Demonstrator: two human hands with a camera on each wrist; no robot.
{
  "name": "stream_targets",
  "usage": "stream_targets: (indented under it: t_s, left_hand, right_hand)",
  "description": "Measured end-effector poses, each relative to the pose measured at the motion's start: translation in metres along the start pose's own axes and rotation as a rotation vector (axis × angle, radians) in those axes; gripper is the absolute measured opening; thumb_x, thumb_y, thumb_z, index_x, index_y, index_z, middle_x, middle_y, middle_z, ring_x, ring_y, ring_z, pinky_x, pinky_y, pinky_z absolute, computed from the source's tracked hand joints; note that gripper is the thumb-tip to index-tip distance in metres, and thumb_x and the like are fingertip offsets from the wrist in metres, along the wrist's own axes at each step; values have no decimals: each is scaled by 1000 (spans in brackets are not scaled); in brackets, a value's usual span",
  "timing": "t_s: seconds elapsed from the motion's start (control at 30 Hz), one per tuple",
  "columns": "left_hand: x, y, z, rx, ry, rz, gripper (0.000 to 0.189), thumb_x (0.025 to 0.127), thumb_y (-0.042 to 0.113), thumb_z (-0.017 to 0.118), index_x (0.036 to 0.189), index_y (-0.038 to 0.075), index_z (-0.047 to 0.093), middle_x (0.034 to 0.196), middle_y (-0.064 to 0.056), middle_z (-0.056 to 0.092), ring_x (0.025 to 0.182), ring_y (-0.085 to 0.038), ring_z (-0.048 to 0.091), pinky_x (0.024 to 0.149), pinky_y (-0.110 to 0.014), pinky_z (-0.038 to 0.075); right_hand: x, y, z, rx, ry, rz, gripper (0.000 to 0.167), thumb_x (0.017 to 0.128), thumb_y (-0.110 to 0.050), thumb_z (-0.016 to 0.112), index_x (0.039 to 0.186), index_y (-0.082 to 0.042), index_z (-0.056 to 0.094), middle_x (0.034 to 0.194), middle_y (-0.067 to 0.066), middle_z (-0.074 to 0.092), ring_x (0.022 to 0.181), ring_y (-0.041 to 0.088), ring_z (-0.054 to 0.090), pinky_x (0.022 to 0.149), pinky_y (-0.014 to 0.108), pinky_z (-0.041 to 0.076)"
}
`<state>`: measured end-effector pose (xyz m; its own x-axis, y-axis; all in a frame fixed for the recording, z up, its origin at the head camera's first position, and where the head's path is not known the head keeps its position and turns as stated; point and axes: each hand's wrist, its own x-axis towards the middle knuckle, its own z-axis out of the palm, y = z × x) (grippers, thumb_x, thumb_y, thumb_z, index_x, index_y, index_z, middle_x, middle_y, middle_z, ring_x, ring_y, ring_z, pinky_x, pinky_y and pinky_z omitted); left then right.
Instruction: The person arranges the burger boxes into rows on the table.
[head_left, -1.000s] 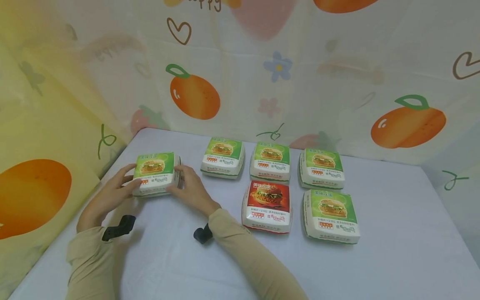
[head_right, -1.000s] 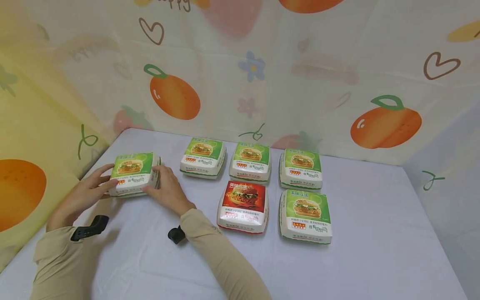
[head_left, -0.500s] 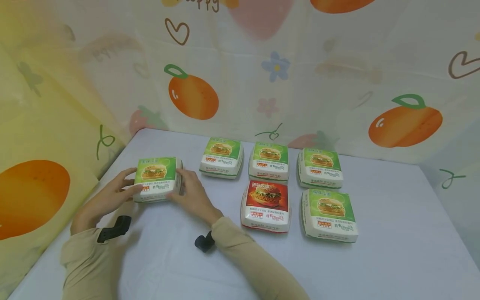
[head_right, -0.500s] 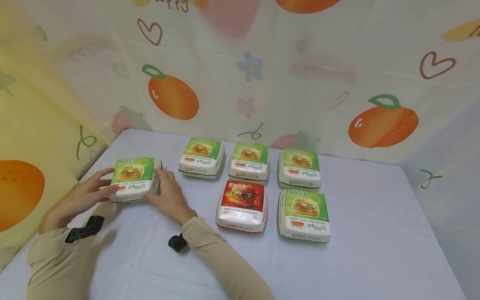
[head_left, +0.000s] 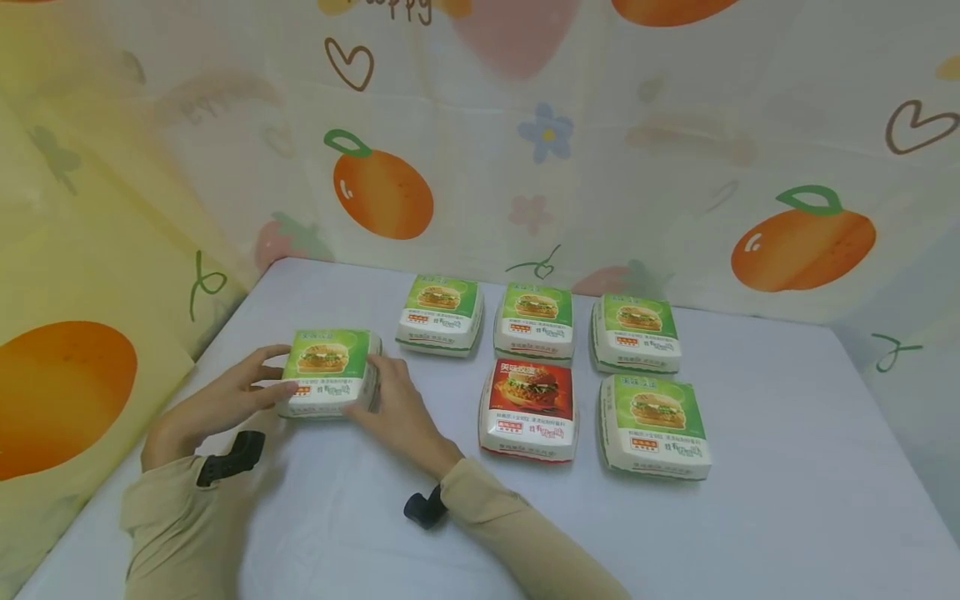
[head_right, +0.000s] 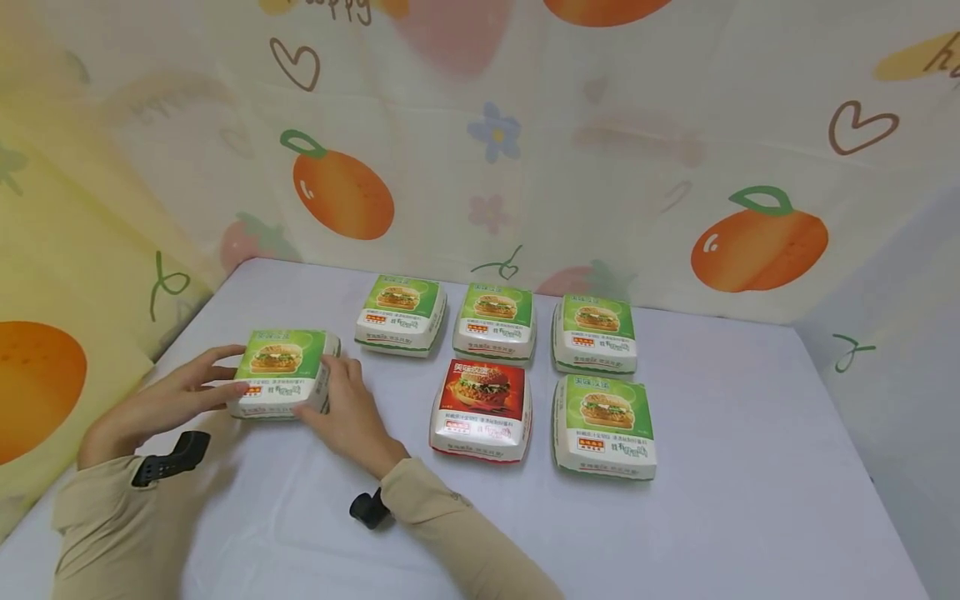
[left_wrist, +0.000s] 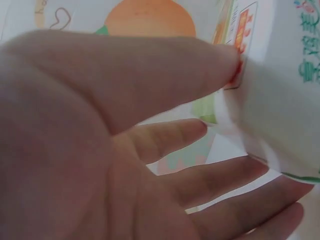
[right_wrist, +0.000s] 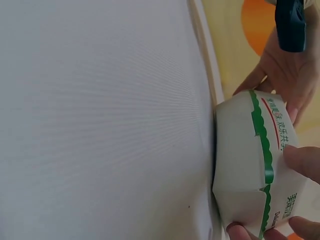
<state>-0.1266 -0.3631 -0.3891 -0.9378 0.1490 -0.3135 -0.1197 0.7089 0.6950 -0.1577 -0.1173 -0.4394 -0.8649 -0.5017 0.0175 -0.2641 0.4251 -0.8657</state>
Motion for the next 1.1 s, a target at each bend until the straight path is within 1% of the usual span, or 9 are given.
stream_targets:
  t_s: [0.1, 0.27, 0.47, 0.53, 0.73, 0.87, 0.93, 1.0, 1.1]
  left_hand:
    - [0, 2, 1, -4, -9, 9, 74, 102, 37, 54, 155, 4, 16, 143, -37, 41, 127, -48, 48, 95, -51, 49]
    - [1, 5, 2, 14, -15, 27, 71, 101, 35, 56, 154, 4, 20, 141, -37, 44, 126, -48, 50, 94, -52, 50]
    - [2, 10, 5, 38, -23, 51, 67, 100, 32, 57, 152, 3, 24, 137, -37, 48, 124, -49, 51, 92, -52, 51]
    - [3, 11, 6, 31, -27, 49, 67, 100, 33, 58, 151, 4, 26, 137, -35, 49, 124, -48, 52, 92, -50, 51]
    - [5, 15, 10, 6, -53, 61, 67, 99, 34, 60, 150, 5, 27, 137, -34, 50, 125, -46, 53, 92, -49, 51]
    - [5, 17, 12, -24, -75, 68, 66, 99, 32, 60, 149, 5, 27, 138, -34, 49, 123, -43, 55, 92, -45, 53]
    - [5, 18, 12, -35, -83, 69, 66, 98, 32, 61, 149, 5, 28, 138, -35, 49, 123, -42, 56, 91, -44, 54]
    - [5, 20, 13, -33, -86, 63, 67, 98, 33, 63, 148, 6, 29, 138, -34, 49, 122, -41, 56, 91, -43, 54]
    - [6, 23, 15, -7, -89, 54, 67, 96, 36, 64, 147, 8, 31, 138, -34, 50, 124, -42, 55, 90, -44, 54]
  right_hand:
    - [-6, 3, -1, -3, -2, -10, 75, 91, -29, 71, 152, -10, 32, 151, 9, 38, 137, 20, 44, 115, 33, 38]
    - [-15, 6, -7, 27, -4, -19, 73, 92, -29, 70, 152, -11, 33, 151, 9, 37, 134, 18, 45, 113, 34, 41]
    - [-25, 10, -12, 130, -20, -23, 71, 93, -25, 70, 152, -10, 33, 148, 11, 37, 126, 19, 51, 105, 22, 47]
    - [-28, 12, -13, 153, -22, -24, 70, 93, -23, 69, 152, -9, 33, 149, 12, 36, 127, 20, 51, 105, 22, 47]
    - [-36, 16, -16, 150, -21, -17, 69, 95, -24, 67, 152, -9, 32, 152, 13, 33, 129, 20, 49, 108, 24, 45]
    - [-41, 15, -18, 107, -12, -17, 68, 96, -26, 66, 152, -9, 31, 151, 13, 34, 127, 19, 50, 106, 27, 46]
    - [-44, 15, -19, 74, -8, -11, 68, 96, -29, 65, 152, -10, 30, 151, 12, 34, 126, 19, 50, 106, 30, 47]
    - [-48, 15, -20, 54, -8, -3, 69, 97, -30, 64, 153, -11, 29, 153, 12, 33, 131, 20, 48, 108, 36, 46]
    - [-53, 15, -21, 48, -11, 13, 69, 97, -31, 63, 153, -12, 27, 155, 11, 30, 136, 21, 44, 111, 42, 43]
